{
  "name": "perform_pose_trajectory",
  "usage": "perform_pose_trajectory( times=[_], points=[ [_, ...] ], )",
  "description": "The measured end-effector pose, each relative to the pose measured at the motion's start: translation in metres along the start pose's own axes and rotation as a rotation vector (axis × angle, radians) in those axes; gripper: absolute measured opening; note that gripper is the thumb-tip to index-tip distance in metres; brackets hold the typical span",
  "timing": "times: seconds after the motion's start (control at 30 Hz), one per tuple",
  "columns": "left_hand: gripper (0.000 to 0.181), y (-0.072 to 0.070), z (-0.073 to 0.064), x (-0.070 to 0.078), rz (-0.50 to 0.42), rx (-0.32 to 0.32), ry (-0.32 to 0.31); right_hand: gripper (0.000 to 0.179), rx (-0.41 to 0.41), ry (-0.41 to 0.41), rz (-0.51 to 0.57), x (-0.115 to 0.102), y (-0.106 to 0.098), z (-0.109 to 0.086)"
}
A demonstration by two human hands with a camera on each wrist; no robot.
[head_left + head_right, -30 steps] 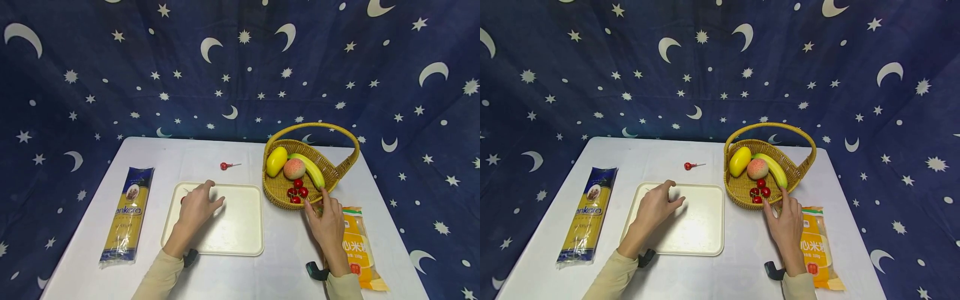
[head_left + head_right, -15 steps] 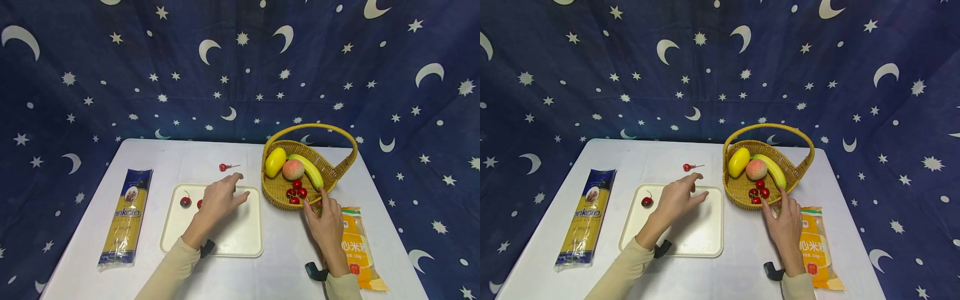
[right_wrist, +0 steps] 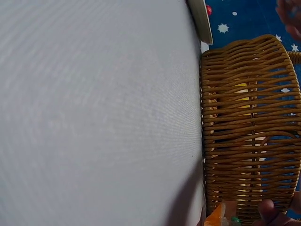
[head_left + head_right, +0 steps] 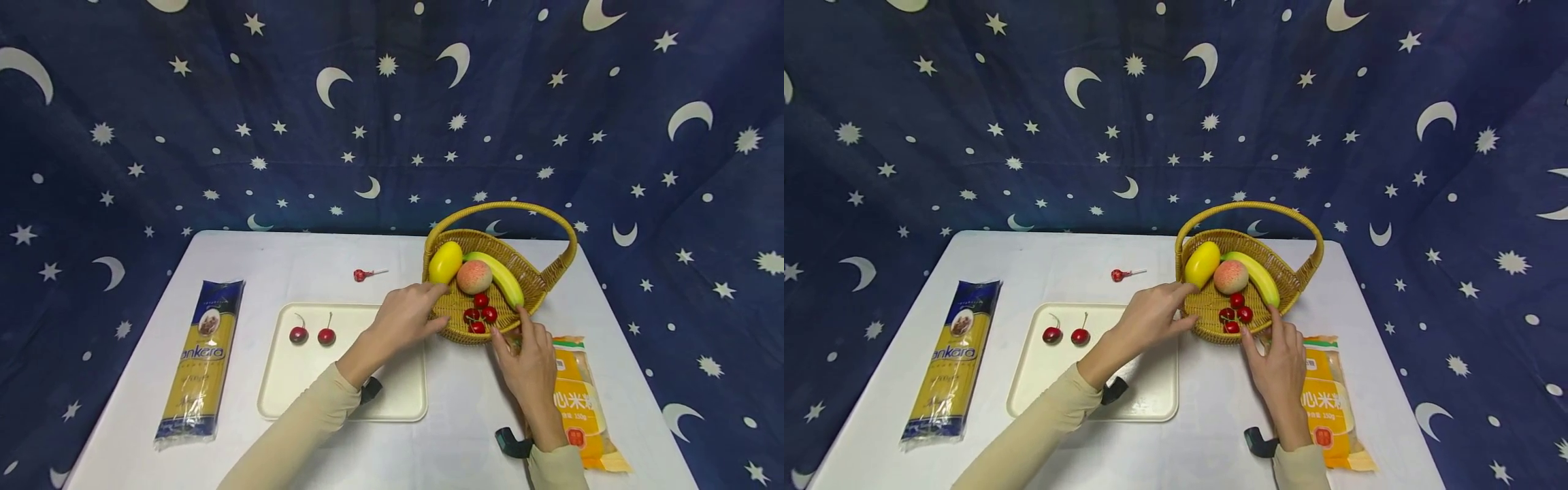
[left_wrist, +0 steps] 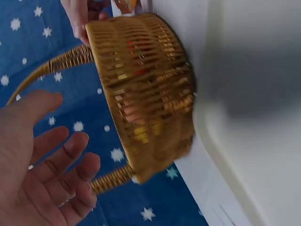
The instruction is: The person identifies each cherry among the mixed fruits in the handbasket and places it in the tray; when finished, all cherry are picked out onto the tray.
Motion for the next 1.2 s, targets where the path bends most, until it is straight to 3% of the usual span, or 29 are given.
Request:
perform_pose_trajectory(
  times=[0.23, 0.53, 0.83, 1.07, 1.2],
  points=[
    [0.035, 0.009, 0.032, 0.023, 0.071, -0.079, 0.107, 0.073, 0.017, -0.018, 0.005, 0.000, -0.002, 0.001],
    [0.034, 0.021, 0.069, 0.039, 0.176, -0.267, 0.181, 0.073, 0.028, -0.022, 0.000, 0.002, -0.003, 0.002],
    [0.030, 0.034, 0.101, 0.044, 0.229, -0.525, 0.103, 0.075, 0.013, -0.008, -0.004, 0.002, -0.004, 0.001],
    [0.017, 0.047, 0.112, 0.041, 0.284, -0.748, 0.006, 0.073, 0.009, -0.007, 0.000, 0.001, -0.003, -0.001],
    [0.018, 0.051, 0.114, 0.039, 0.308, -0.799, -0.020, 0.074, 0.002, -0.002, 0.001, 0.002, -0.002, -0.002]
  ],
)
Point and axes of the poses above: each hand's wrist, its own z-axis towards the middle knuckle, its own y-axis out of the palm, x = y × z, the point moved 2 cm from there along z, towards the middle knuckle, and after that the axes turned 11 degrees about -z, right-handed, at the moved point
